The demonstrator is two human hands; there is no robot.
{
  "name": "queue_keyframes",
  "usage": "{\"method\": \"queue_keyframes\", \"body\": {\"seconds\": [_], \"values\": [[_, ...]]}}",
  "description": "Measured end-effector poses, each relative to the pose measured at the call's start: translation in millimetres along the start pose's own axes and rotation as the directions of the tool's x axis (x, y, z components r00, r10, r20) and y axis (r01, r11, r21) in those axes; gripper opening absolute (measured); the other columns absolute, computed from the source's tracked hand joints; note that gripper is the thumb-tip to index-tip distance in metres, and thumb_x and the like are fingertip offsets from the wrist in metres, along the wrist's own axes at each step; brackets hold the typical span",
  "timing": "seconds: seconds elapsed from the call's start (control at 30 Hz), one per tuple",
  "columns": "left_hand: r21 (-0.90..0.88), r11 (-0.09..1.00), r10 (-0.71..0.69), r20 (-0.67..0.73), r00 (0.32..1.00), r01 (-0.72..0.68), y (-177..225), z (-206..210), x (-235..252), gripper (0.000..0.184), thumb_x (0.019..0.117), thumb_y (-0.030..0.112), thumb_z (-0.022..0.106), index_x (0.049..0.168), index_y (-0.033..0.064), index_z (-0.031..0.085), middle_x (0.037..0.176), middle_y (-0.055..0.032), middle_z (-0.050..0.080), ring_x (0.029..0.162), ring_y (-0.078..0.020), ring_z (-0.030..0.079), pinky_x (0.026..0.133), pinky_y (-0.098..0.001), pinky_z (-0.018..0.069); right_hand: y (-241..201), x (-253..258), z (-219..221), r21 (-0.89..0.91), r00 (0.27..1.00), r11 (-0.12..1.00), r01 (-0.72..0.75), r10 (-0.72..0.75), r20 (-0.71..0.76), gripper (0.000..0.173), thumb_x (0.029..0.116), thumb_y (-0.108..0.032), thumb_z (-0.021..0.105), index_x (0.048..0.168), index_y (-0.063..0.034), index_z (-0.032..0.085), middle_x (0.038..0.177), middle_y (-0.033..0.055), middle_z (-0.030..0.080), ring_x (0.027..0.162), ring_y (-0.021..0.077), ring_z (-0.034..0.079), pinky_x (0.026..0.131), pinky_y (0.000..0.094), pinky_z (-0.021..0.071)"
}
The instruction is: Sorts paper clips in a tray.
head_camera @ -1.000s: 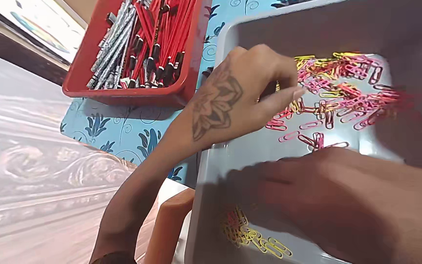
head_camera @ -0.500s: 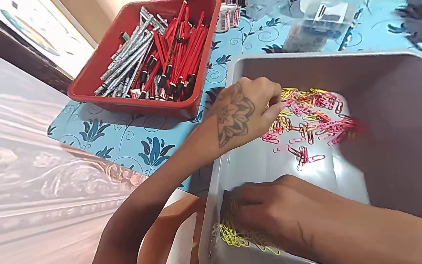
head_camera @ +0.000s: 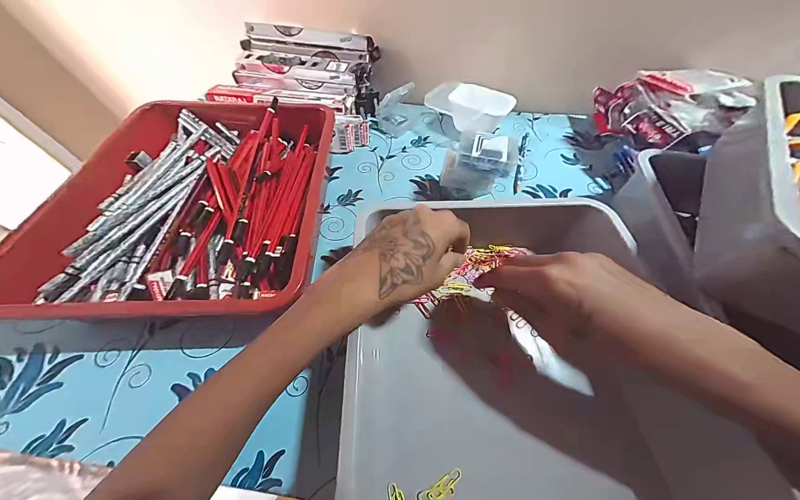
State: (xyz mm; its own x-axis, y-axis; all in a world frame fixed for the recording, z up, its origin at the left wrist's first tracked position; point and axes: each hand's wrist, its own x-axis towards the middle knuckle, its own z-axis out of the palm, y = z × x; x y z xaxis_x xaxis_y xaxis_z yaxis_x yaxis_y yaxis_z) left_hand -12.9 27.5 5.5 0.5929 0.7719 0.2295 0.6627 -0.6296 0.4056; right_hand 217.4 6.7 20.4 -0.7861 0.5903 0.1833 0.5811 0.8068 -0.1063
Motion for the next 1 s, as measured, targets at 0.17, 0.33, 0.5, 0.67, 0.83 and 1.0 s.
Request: {"method": "queue_keyframes", "body": {"seconds": [0.17,0.33,0.5,0.67,0.83,1.0], "values": [[-0.031,0.987,0.16,0.123,0.979,-0.157,-10,-2,-12,0.012,0.0903,0.009,0.07,0.101,0.0091,0.075,0.087,-0.0037,0.07,0.08,-0.0164,0.067,0.069,-0.0344,0.0539,5,18,15,0.098,0.967,0.972,0.212,-0.223,0.121,0.018,0.094,-0.015,0.062,0.105,-0.0182,0.077,0.089,0.003,0.067,0.071,0.0168,0.067,0.054,0.0339,0.0536],[0.031,0.986,0.146,0.289,0.946,-0.162,-6,0,-21,0.018,0.089,0.013,0.074,0.107,0.0128,0.073,0.098,-0.0026,0.071,0.093,-0.0171,0.067,0.079,-0.0346,0.0549,10,16,21,0.053,0.958,0.964,0.261,-0.266,0.106,0.016,0.0921,-0.012,0.062,0.099,-0.0153,0.076,0.085,0.005,0.065,0.06,0.0177,0.064,0.046,0.0331,0.0487],[0.109,0.988,0.072,0.322,0.944,-0.113,-1,0,-19,0.009,0.0933,0.018,0.074,0.099,0.012,0.073,0.09,-0.0031,0.067,0.084,-0.0179,0.066,0.072,-0.0355,0.0536,10,13,15,0.111,0.971,0.981,0.159,-0.175,0.161,0.015,0.0934,-0.017,0.064,0.103,-0.0172,0.076,0.09,0.0028,0.065,0.07,0.0156,0.066,0.054,0.0322,0.0532],[0.093,0.988,0.101,0.204,0.974,-0.122,-6,2,-20,0.006,0.0949,0.016,0.067,0.093,0.0097,0.067,0.081,-0.0027,0.063,0.076,-0.018,0.064,0.065,-0.036,0.0514,9,13,14,0.121,0.971,0.985,0.12,-0.142,0.195,0.013,0.0946,-0.017,0.065,0.103,-0.0146,0.074,0.088,0.0024,0.063,0.07,0.0146,0.065,0.056,0.0311,0.0532],[0.138,0.99,-0.05,0.082,0.995,0.039,6,-3,-20,0.012,0.0989,0.012,0.063,0.11,0.0082,0.064,0.075,-0.0048,0.061,0.066,-0.0217,0.063,0.058,-0.0392,0.0489,10,11,13,0.081,0.975,0.99,0.115,-0.128,0.183,0.014,0.0952,-0.018,0.063,0.105,-0.012,0.071,0.097,0.0041,0.066,0.074,0.0162,0.067,0.057,0.0334,0.0542],[0.186,0.963,-0.214,0.076,0.974,0.197,16,-7,-20,0.038,0.0988,0.008,0.063,0.136,0.0049,0.055,0.086,-0.0136,0.065,0.074,-0.0308,0.066,0.064,-0.0453,0.0526,11,13,12,0.192,0.975,0.981,0.039,-0.079,0.206,0.015,0.0941,-0.02,0.068,0.105,-0.0122,0.074,0.094,0.0025,0.068,0.082,0.0149,0.068,0.068,0.0342,0.0572]]}}
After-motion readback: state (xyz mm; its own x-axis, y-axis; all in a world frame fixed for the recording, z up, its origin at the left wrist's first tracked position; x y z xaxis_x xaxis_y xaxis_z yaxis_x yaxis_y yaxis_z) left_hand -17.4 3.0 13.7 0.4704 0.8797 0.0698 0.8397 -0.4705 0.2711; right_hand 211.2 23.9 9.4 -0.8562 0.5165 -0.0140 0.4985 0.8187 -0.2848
